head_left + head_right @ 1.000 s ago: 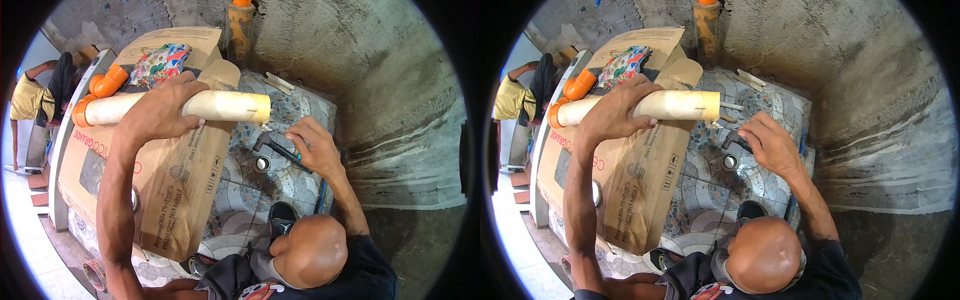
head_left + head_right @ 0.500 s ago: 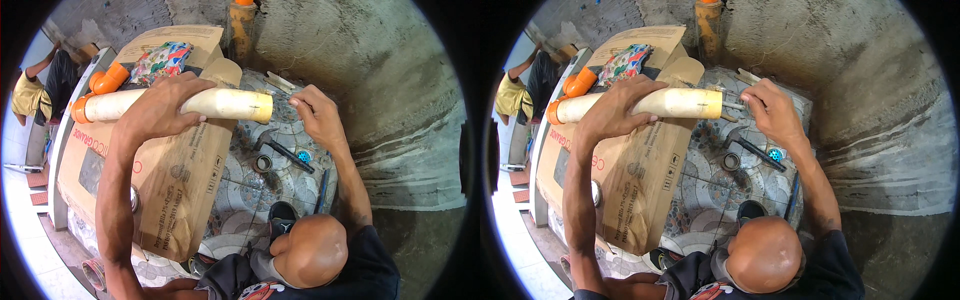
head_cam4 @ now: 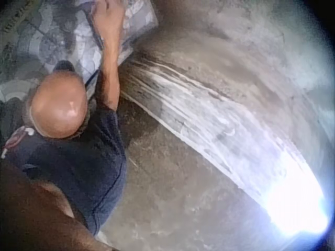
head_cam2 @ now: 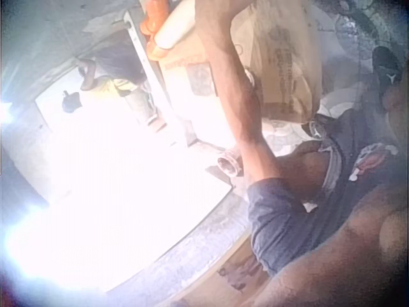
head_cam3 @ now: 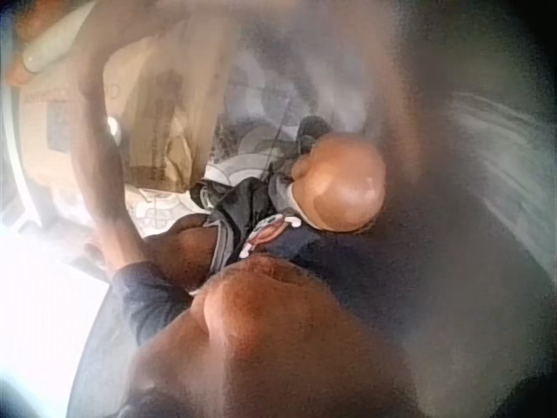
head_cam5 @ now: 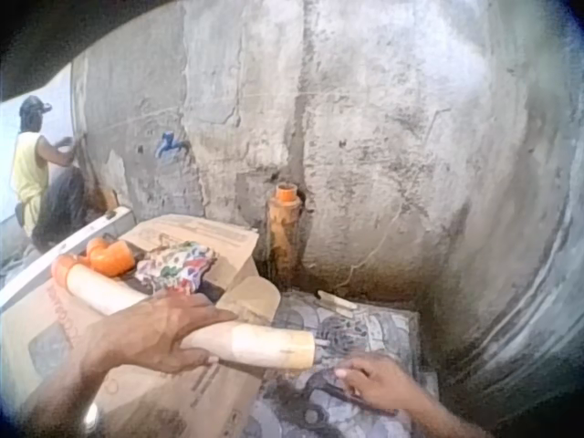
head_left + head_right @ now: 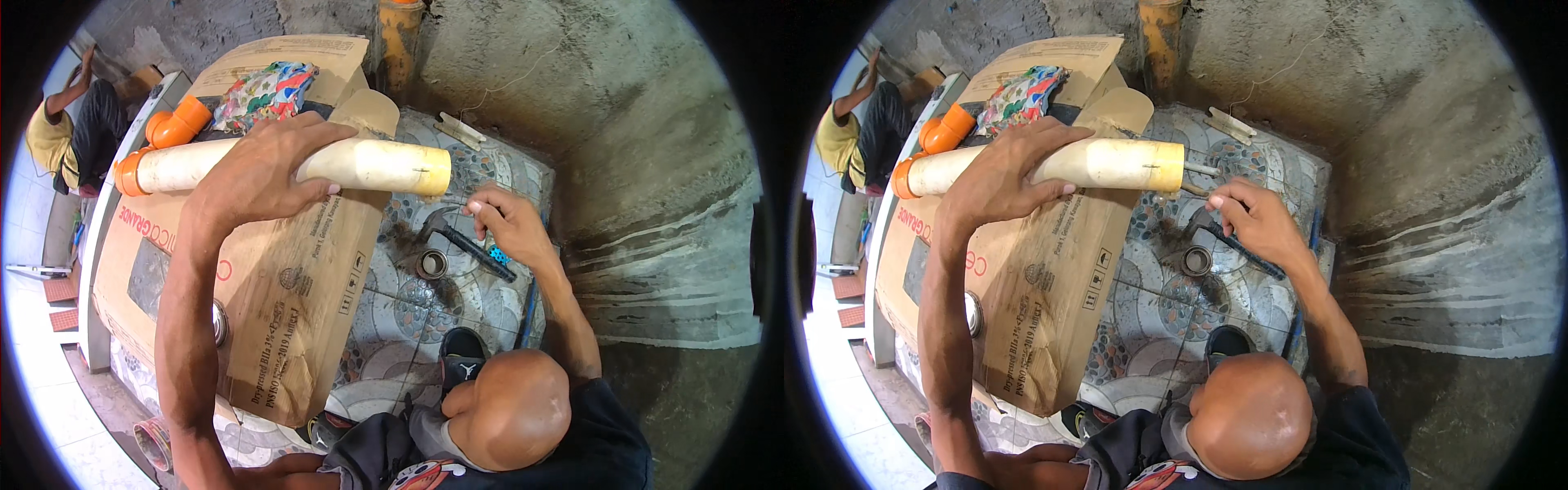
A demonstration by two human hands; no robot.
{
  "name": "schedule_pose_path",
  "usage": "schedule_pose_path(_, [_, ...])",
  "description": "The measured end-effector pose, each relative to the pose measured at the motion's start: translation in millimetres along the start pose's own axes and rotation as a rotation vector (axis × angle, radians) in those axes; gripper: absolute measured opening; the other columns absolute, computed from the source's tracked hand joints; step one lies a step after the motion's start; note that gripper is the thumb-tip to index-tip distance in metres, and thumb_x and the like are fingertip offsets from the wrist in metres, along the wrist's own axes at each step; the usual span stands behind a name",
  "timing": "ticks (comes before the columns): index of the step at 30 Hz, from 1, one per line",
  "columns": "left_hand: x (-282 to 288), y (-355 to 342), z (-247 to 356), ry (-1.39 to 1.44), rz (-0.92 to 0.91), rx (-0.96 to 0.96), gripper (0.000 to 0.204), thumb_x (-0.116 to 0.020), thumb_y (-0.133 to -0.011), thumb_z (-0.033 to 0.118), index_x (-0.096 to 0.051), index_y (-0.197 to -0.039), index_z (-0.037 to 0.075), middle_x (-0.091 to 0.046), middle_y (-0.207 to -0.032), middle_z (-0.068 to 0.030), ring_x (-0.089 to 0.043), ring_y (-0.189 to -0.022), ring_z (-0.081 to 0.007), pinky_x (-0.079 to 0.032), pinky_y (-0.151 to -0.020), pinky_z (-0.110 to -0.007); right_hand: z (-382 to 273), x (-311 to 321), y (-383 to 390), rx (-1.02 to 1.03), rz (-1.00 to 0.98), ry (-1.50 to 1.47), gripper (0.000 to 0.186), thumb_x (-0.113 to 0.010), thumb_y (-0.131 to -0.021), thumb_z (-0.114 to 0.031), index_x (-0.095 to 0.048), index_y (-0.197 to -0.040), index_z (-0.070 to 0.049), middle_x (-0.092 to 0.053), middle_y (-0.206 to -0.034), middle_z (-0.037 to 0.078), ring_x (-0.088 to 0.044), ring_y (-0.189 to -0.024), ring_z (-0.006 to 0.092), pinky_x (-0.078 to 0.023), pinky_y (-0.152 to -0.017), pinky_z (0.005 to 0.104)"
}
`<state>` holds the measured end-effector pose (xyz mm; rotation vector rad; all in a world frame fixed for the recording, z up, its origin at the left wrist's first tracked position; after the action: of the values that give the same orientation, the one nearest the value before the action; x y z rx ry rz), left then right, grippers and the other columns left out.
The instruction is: The person applies adhesive from a small can to the inside of an orange PVC elbow and the end of a beige PVC pipe, then slides the elbow onto the pipe and holds it in place.
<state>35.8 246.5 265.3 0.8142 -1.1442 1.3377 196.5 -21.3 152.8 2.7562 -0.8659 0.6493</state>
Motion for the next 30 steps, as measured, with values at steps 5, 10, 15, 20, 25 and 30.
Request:
schedule_pose_path(5, [-1.9, 1.6, 0.2, -0.001, 0.015, -0.023, 0.062, -0.079, -0.078, 0.023, -0.061, -0.134, 0.002, -0.066, -0.113, -0.0191, -0.063, -0.107, -0.039, -0.048, -0.097, -0.047, -24.4, 3.6, 18.4, 0.165, 0.14, -0.074, 0.015, -0.061, -0.101, -0.01, -0.07, -0.098, 0.002, -0.06, -0.087, 0.006, -0.06, -0.063, 0.0115, -0.047, -0.06, 0.0277])
schedule_pose_path(10, [-0.8, 2.3, 1.2, 0.019, -0.003, -0.01, 0.062, -0.079, -0.079, 0.022, -0.06, -0.134, 0.001, -0.067, -0.114, -0.02, -0.063, -0.108, -0.0397, -0.048, -0.099, -0.046, -41.1, 8.8, 21.6, 0.298, 0.272, 0.058, 0.01, -0.064, -0.099, -0.006, -0.071, -0.098, 0.002, -0.061, -0.086, 0.007, -0.06, -0.063, 0.013, -0.047, -0.06, 0.0287])
schedule_pose_path(15, [1.5, -0.8, 1.5, 0.025, -0.006, -0.009, 0.062, -0.079, -0.079, 0.021, -0.061, -0.134, 0.001, -0.068, -0.117, -0.0215, -0.063, -0.111, -0.04, -0.048, -0.1, -0.047, -35.4, 7.6, 26.7, 0.367, 0.251, 0.203, 0.008, -0.066, -0.097, -0.005, -0.071, -0.099, 0.001, -0.063, -0.087, 0.009, -0.061, -0.065, 0.0158, -0.047, -0.06, 0.03])
schedule_pose_path(20, [1.4, -1.3, 0.9, 0.025, -0.005, -0.018, 0.063, -0.079, -0.078, 0.021, -0.06, -0.135, 0.0, -0.068, -0.119, -0.0228, -0.063, -0.112, -0.0405, -0.048, -0.102, -0.047, -34.3, 12.8, 27.6, 0.393, 0.324, 0.189, 0.008, -0.067, -0.096, -0.006, -0.07, -0.098, 0.001, -0.063, -0.087, 0.009, -0.061, -0.069, 0.0166, -0.047, -0.063, 0.0296])
schedule_pose_path(25, [-1.1, -1.6, -1.1, 0.026, -0.009, -0.009, 0.062, -0.079, -0.078, 0.02, -0.061, -0.134, 0.0, -0.068, -0.119, -0.0227, -0.063, -0.112, -0.0409, -0.048, -0.101, -0.046, -43.2, 19.7, 12.5, 0.338, 0.339, 0.108, 0.01, -0.066, -0.098, -0.007, -0.069, -0.097, 0.002, -0.061, -0.086, 0.007, -0.06, -0.069, 0.0133, -0.047, -0.063, 0.0281])
schedule_pose_path(30, [-1.1, 0.8, 2.1, 0.034, 0.002, -0.005, 0.06, -0.079, -0.078, 0.019, -0.061, -0.132, 0.0, -0.068, -0.114, -0.0223, -0.063, -0.109, -0.0414, -0.049, -0.099, -0.047, -38.0, 21.1, -5.5, 0.336, 0.35, 0.047, 0.012, -0.065, -0.099, -0.008, -0.069, -0.097, 0.003, -0.06, -0.086, 0.006, -0.06, -0.068, 0.0114, -0.047, -0.061, 0.0272])
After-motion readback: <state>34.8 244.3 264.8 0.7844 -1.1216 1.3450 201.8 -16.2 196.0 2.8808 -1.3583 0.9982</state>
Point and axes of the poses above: each hand's wrist, its own y-axis away from the middle knuckle, its own x-axis out of the back of the hand, z = x × y, the point moved 4 cm from there along -y, towards the middle knuckle
